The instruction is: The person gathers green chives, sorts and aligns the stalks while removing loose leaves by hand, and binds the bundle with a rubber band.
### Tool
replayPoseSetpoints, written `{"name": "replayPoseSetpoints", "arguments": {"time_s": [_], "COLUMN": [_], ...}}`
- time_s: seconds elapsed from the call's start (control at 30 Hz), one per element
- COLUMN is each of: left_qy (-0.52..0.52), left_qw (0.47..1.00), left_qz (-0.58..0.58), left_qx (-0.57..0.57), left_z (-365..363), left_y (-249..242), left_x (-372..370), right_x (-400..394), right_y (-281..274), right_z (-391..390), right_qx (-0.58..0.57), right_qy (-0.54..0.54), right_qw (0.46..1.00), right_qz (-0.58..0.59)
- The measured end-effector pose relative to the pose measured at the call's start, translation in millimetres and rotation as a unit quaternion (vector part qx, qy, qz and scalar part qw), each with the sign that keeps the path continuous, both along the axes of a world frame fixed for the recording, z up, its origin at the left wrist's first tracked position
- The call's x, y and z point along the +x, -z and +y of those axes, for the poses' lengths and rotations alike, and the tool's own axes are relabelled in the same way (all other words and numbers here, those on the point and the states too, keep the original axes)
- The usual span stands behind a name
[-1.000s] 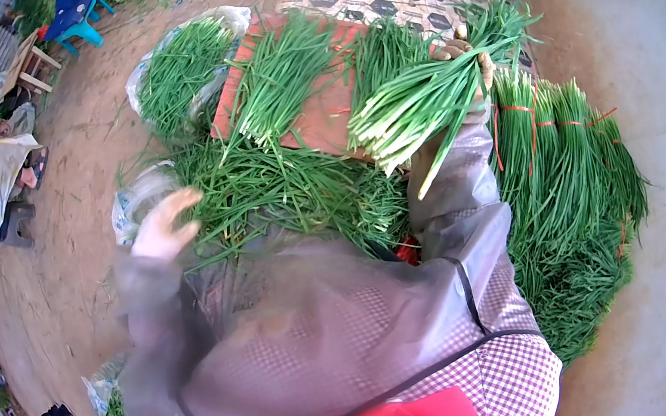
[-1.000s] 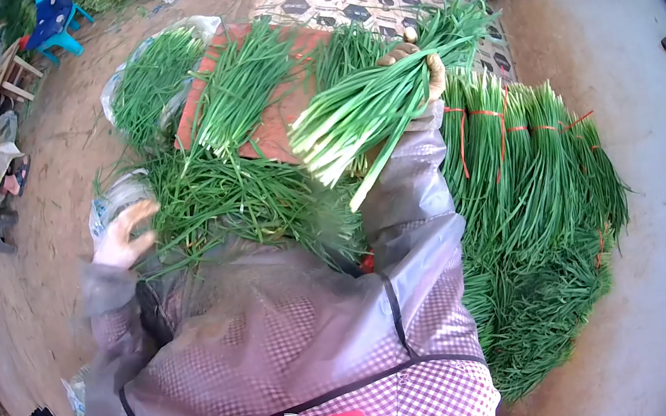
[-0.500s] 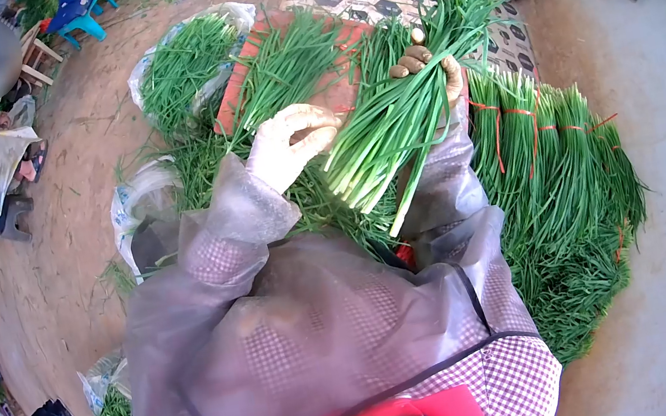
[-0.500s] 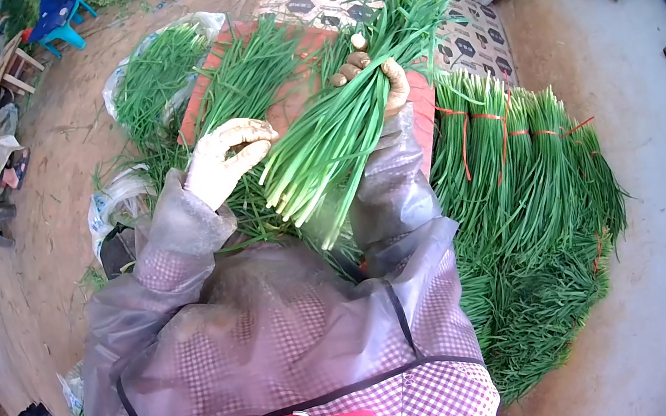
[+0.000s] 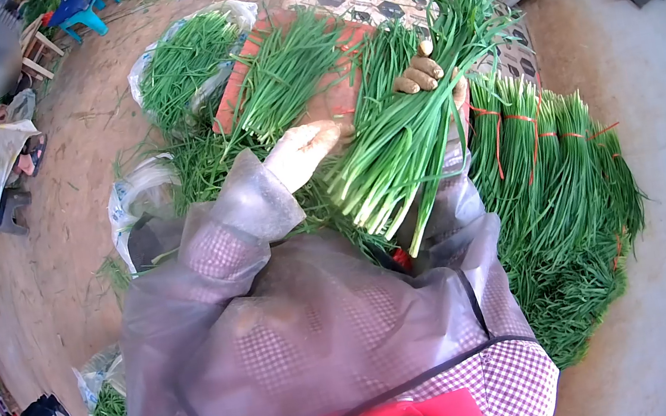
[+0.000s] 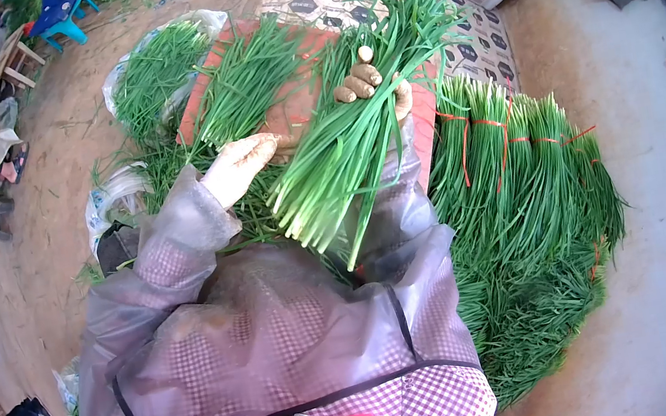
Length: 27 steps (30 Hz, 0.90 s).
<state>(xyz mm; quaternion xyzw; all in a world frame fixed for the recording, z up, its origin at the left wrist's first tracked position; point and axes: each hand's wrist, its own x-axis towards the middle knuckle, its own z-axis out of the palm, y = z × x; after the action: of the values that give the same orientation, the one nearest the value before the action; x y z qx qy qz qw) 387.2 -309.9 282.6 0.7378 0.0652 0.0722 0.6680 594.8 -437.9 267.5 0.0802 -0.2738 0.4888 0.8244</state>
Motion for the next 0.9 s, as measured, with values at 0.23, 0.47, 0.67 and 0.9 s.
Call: {"name": "replayPoseSetpoints", "arguments": {"time_s": [0.23,0.47,0.67,0.9], "left_qy": [-0.056,0.040,0.037,0.066], "left_qw": [0.997,0.997,0.984,0.948], "left_qz": [-0.006,0.064,0.100,0.154], "left_qx": [0.058,-0.036,-0.144,-0.271], "left_z": [4.8,11.5,17.5,20.5], "left_y": [3.6,-3.8,2.2,15.3], "left_x": [10.3,5.2,20.3,40.8], "right_x": [-9.4,-10.5,13.0,45.9], "right_y": [9.2,11.5,15.1,-12.4], "right_z": [4.7,2.4,-3.3,-7.4], "right_qx": [0.046,0.040,-0.122,-0.346], "right_qy": [-0.041,-0.046,-0.010,0.100], "right_qw": [0.997,0.997,0.993,0.933], "right_qz": [0.034,0.053,-0.002,-0.012]}}
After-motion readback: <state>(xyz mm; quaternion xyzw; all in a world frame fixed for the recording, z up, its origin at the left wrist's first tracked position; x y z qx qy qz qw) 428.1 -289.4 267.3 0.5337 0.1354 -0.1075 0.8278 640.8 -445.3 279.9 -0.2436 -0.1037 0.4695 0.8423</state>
